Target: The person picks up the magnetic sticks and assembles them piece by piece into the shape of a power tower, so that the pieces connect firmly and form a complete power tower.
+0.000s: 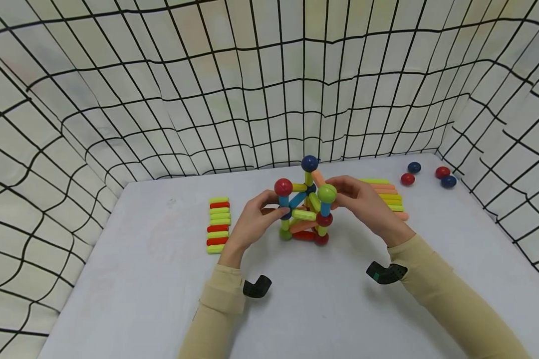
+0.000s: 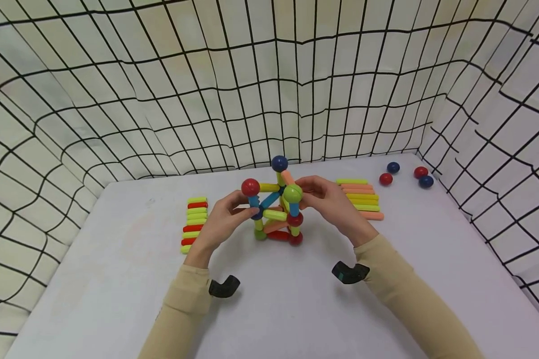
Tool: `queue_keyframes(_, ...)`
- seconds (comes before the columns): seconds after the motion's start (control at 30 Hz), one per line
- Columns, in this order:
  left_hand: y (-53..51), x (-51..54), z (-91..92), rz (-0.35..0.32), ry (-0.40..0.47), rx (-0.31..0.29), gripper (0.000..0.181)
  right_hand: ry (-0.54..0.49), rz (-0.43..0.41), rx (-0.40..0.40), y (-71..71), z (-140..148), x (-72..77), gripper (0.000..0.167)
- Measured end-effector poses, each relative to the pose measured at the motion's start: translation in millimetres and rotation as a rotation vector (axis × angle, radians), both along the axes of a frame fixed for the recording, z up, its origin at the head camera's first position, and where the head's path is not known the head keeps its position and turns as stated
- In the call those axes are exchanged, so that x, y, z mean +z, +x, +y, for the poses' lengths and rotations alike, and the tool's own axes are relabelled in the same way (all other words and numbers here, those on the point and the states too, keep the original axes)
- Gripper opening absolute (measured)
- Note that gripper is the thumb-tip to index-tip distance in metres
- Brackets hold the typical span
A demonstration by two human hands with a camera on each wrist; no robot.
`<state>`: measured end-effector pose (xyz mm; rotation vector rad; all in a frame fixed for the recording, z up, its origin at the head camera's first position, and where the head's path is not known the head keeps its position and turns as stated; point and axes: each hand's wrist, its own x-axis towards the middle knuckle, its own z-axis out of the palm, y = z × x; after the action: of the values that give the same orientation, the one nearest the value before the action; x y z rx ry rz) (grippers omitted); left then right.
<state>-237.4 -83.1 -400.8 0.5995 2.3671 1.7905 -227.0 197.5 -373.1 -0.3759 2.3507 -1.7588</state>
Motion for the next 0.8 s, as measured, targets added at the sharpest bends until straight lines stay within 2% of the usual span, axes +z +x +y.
queue_keyframes(0.37,-0.3,0.0,0.5,0.000,0.007,0.001,0.025,-0.008,-0.035,-0.029,-6.8,-9,-7.3,0.041)
queue_keyframes(0.6,-0.2,0.0,0.8,0.005,0.005,0.001,0.025,-0.019,-0.074,-0.020,-8.0,-12,-9.8,0.042)
queue_keyframes(0.8,0.3,-0.3,0.4,0.017,-0.002,0.001,0.024,0.030,-0.013,0.028,-6.0,-5,-10.1,0.039)
